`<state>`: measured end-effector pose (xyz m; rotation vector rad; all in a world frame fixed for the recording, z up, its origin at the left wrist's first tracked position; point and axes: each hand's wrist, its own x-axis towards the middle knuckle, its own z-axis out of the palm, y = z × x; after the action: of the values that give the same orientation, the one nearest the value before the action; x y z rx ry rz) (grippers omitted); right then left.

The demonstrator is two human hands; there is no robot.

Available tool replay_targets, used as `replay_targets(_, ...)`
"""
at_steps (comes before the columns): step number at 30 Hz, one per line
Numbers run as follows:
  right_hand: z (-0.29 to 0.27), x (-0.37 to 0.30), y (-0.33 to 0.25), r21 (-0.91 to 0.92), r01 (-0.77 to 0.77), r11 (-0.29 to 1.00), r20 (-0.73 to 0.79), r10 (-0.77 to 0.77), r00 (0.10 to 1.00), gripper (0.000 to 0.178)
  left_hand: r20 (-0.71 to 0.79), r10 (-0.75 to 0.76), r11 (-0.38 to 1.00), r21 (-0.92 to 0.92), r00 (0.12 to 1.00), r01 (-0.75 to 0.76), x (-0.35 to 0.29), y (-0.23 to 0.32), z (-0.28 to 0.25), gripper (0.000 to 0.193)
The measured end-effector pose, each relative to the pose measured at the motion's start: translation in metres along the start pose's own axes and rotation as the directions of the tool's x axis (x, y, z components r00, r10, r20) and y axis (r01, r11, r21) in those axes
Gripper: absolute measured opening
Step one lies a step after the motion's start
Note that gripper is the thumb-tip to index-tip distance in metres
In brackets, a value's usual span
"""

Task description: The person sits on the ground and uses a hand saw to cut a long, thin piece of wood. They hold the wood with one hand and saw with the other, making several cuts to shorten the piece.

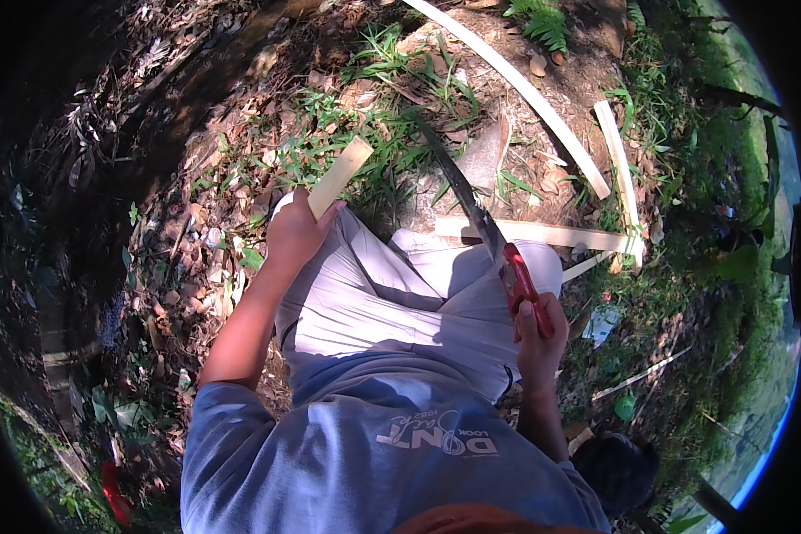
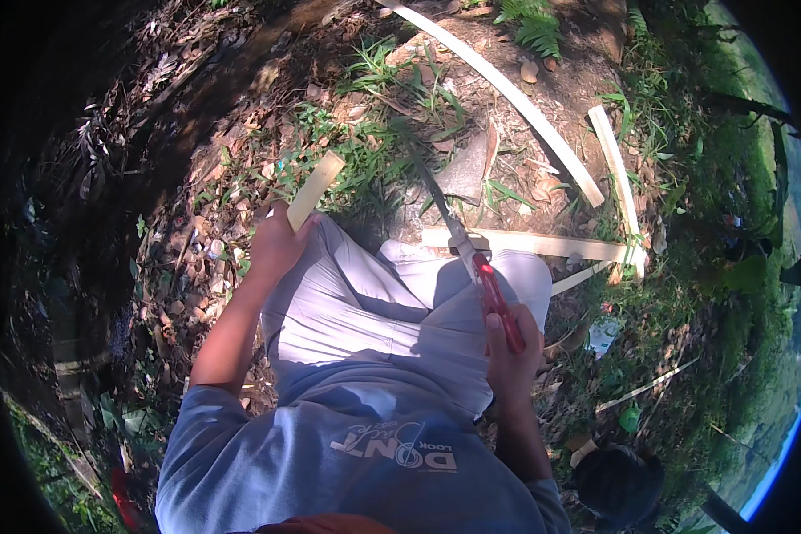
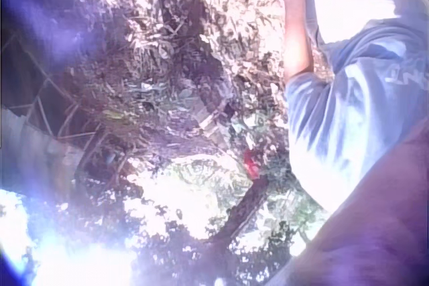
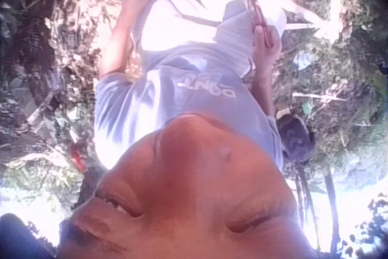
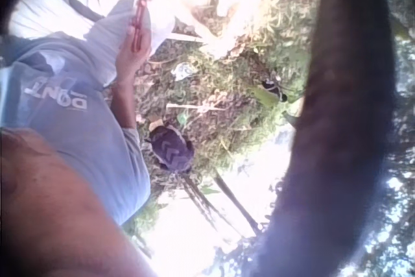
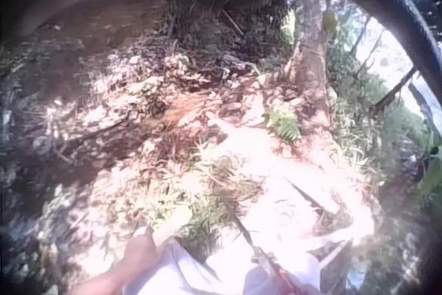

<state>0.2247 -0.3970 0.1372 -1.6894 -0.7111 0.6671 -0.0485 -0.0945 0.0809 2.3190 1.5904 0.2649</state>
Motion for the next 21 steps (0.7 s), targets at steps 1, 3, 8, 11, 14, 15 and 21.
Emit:
replay_targets(1,0.001,0.002,-0.004,-0.002,0.008,1.0,-0.018,-0.008,1.0,0.025,-0.03,-0.004,1.0,0.009,1.0,0.004,-0.008,-0.004,0.0,0.064)
replay_targets(3,0.009,0.01,-0.002,0.01,0.108,0.994,-0.012,-0.108,0.994,0.028,-0.032,0.046,0.991,-0.124,0.998,-0.05,-0.012,-0.005,-0.009,0.052)
replay_targets(8,0.038,0.033,-0.02,0.378,-0.023,0.926,0.112,-0.021,0.993,0.037,-0.099,0.185,0.733,-0.649,0.978,-0.204,0.008,-0.03,-0.024,0.036)
replay_targets(11,0.054,0.044,-0.03,0.543,-0.067,0.837,0.15,-0.018,0.989,0.035,0.207,0.233,0.398,-0.912,0.95,0.101,0.008,-0.026,-0.041,0.038)
replay_targets(14,0.064,0.045,-0.038,0.606,-0.116,0.787,0.128,0.048,0.991,0.035,0.277,0.433,0.301,-0.941,0.858,0.153,0.015,-0.028,-0.041,0.036)
replay_targets(15,0.067,0.043,-0.04,0.618,-0.103,0.78,0.123,0.034,0.992,0.035,0.328,0.426,0.353,-0.918,0.843,0.178,0.016,-0.029,-0.038,0.035)
replay_targets(21,0.067,0.032,-0.039,0.606,-0.045,0.794,0.111,-0.028,0.993,0.033,0.333,0.298,0.809,-0.586,0.894,-0.051,0.007,0.009,-0.032,0.037)
